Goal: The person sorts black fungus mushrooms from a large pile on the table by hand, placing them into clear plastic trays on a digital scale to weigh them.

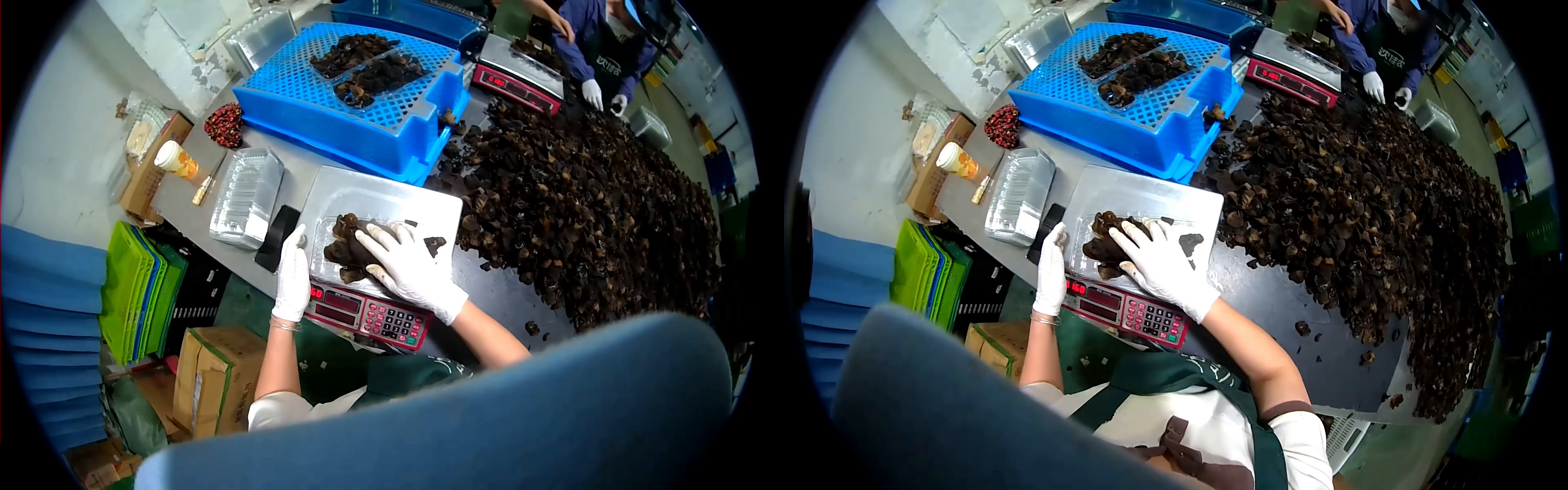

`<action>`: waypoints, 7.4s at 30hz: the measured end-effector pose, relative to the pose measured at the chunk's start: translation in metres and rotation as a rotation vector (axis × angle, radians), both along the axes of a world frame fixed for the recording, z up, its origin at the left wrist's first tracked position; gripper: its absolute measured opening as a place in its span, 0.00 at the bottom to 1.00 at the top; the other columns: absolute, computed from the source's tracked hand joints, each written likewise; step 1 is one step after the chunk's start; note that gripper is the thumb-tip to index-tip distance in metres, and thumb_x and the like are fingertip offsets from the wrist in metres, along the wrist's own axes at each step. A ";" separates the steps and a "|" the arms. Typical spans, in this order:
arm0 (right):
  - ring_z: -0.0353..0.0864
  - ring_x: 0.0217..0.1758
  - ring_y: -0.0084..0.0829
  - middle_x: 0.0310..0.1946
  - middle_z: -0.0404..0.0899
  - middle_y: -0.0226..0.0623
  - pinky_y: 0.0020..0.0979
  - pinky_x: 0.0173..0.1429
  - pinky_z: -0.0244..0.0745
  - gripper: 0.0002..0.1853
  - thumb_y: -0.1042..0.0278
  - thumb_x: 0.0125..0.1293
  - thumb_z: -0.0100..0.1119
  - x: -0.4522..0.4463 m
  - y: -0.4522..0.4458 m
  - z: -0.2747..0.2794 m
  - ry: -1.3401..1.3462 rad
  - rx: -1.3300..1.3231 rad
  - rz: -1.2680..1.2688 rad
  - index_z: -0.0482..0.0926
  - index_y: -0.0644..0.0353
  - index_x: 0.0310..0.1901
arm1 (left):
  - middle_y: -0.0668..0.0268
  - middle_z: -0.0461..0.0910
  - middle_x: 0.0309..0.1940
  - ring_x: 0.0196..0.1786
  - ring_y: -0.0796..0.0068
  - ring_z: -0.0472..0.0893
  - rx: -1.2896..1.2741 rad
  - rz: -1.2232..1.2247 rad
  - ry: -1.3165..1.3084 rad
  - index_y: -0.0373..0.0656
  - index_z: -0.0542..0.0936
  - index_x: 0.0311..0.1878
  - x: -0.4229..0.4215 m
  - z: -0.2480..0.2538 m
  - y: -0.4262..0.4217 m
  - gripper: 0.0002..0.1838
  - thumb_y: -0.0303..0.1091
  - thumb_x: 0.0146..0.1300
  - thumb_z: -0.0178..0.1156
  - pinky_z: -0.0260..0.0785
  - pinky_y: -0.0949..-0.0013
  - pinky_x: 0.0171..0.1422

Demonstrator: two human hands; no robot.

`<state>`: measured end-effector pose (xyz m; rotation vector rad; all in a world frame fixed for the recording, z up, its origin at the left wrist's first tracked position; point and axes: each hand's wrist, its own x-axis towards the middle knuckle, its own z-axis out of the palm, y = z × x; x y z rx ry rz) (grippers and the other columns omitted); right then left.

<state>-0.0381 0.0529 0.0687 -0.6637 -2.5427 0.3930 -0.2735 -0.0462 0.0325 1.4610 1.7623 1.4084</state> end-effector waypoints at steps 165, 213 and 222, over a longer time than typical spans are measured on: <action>0.80 0.41 0.43 0.35 0.80 0.38 0.41 0.46 0.75 0.06 0.67 0.59 0.62 0.195 -0.060 -0.103 0.001 -0.285 -0.749 0.81 0.56 0.36 | 0.68 0.71 0.38 0.36 0.78 0.71 -0.218 -0.012 0.264 0.35 0.75 0.63 0.000 -0.007 0.010 0.19 0.23 0.69 0.55 0.68 0.74 0.43; 0.73 0.64 0.45 0.59 0.75 0.48 0.40 0.70 0.66 0.27 0.69 0.58 0.65 0.085 0.005 0.029 0.450 -0.560 -0.259 0.74 0.64 0.61 | 0.52 0.70 0.64 0.68 0.49 0.68 0.015 -0.225 0.613 0.43 0.71 0.66 0.044 0.053 0.031 0.39 0.44 0.50 0.72 0.54 0.47 0.74; 0.80 0.51 0.23 0.47 0.82 0.36 0.25 0.60 0.74 0.25 0.76 0.72 0.54 0.146 -0.017 -0.011 0.332 -1.025 -0.529 0.67 0.67 0.69 | 0.60 0.79 0.41 0.40 0.63 0.79 -0.231 0.077 0.362 0.38 0.79 0.54 -0.011 0.036 0.006 0.15 0.30 0.65 0.61 0.72 0.65 0.48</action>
